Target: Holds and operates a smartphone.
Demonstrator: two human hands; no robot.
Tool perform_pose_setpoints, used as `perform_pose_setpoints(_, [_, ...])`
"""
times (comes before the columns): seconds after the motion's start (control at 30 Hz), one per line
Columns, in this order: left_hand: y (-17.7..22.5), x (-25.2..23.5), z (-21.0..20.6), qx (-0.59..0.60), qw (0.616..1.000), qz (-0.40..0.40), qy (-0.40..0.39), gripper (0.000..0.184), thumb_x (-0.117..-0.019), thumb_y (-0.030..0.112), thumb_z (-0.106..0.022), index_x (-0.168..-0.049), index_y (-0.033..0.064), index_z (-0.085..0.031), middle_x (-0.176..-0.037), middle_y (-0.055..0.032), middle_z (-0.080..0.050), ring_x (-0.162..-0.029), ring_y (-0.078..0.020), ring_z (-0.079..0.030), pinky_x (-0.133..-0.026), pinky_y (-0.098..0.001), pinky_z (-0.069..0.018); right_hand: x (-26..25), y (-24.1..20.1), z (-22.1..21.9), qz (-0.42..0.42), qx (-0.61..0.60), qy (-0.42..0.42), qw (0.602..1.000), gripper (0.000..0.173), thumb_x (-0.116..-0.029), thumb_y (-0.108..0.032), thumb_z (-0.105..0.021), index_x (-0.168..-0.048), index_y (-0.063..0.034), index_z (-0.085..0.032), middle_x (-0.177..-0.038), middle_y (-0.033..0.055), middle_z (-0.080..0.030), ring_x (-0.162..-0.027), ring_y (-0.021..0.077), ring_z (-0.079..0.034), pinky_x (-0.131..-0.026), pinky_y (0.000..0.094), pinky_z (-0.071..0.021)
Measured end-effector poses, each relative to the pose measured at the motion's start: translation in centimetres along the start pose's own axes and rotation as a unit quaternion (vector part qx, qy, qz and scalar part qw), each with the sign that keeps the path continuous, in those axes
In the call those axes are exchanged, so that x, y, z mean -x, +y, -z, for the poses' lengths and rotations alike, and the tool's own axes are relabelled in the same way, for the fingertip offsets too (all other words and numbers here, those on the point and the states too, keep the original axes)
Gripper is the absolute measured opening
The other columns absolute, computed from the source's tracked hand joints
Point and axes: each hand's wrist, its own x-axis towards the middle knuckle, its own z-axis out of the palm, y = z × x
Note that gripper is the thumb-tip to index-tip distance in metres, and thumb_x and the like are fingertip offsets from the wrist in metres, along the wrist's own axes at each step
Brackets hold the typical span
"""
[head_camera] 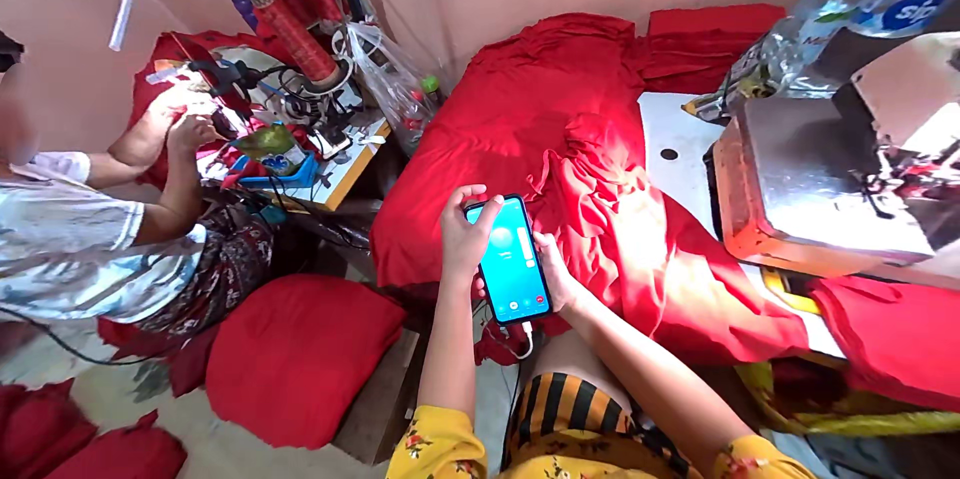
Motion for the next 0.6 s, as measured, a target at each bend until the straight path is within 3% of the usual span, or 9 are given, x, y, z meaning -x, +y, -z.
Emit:
perform_pose_setpoints(0.1, [-0.04,0.10,-0.04,0.001,1.000,-0.006,0.005,0.030,-0.0961,0.015,-0.066,-0.123,0.0034,-0.061,-0.093,-0.0063,-0.066,-0.078,-0.0091,-0.063,-0.071,-0.0270,-0.0540,0.03,0.04,0.17,0.002,0.000,0.000,1.000,0.076,-0.0802,-0.079,-0.061,-0.121,-0.0153,-0.070,-0.109,0.0099,-0.076,-0.100,0.0235,-0.074,-0.088,0.0411,-0.0610])
perform_pose_setpoints(0.37, [-0.17,0.02,-0.04,0.012,1.000,-0.001,0.001,0.030,-0.0962,0.014,-0.065,-0.124,0.0035,-0.060,-0.094,-0.0059,-0.066,-0.077,-0.0092,-0.064,-0.070,-0.0269,-0.0548,0.07,0.09,0.20,0.006,0.006,0.016,1.000,0.075,-0.0803,-0.079,-0.061,-0.120,-0.0158,-0.070,-0.108,0.0087,-0.076,-0.099,0.0222,-0.074,-0.087,0.0403,-0.0615])
perform_pose_setpoints(0.47, [-0.27,0.03,-0.09,0.022,1.000,-0.005,0.003,0.030,-0.0956,0.013,-0.065,-0.124,0.0027,-0.060,-0.094,-0.0060,-0.066,-0.077,-0.0088,-0.064,-0.070,-0.0263,-0.0547,0.06,0.09,0.15,0.010,0.011,0.022,1.000,0.071,-0.0849,-0.077,-0.057,-0.119,-0.0159,-0.070,-0.107,0.0090,-0.076,-0.099,0.0224,-0.074,-0.086,0.0407,-0.0615])
perform_pose_setpoints(0.6, [-0.32,0.06,-0.11,0.028,1.000,-0.002,-0.001,0.029,-0.0961,0.014,-0.065,-0.123,0.0039,-0.060,-0.093,-0.0050,-0.065,-0.077,-0.0083,-0.064,-0.070,-0.0259,-0.0550,-0.10,-0.02,0.23,0.002,-0.011,-0.017,1.000,0.071,-0.0841,-0.076,-0.060,-0.122,-0.0164,-0.071,-0.111,0.0101,-0.075,-0.103,0.0234,-0.073,-0.090,0.0411,-0.0605])
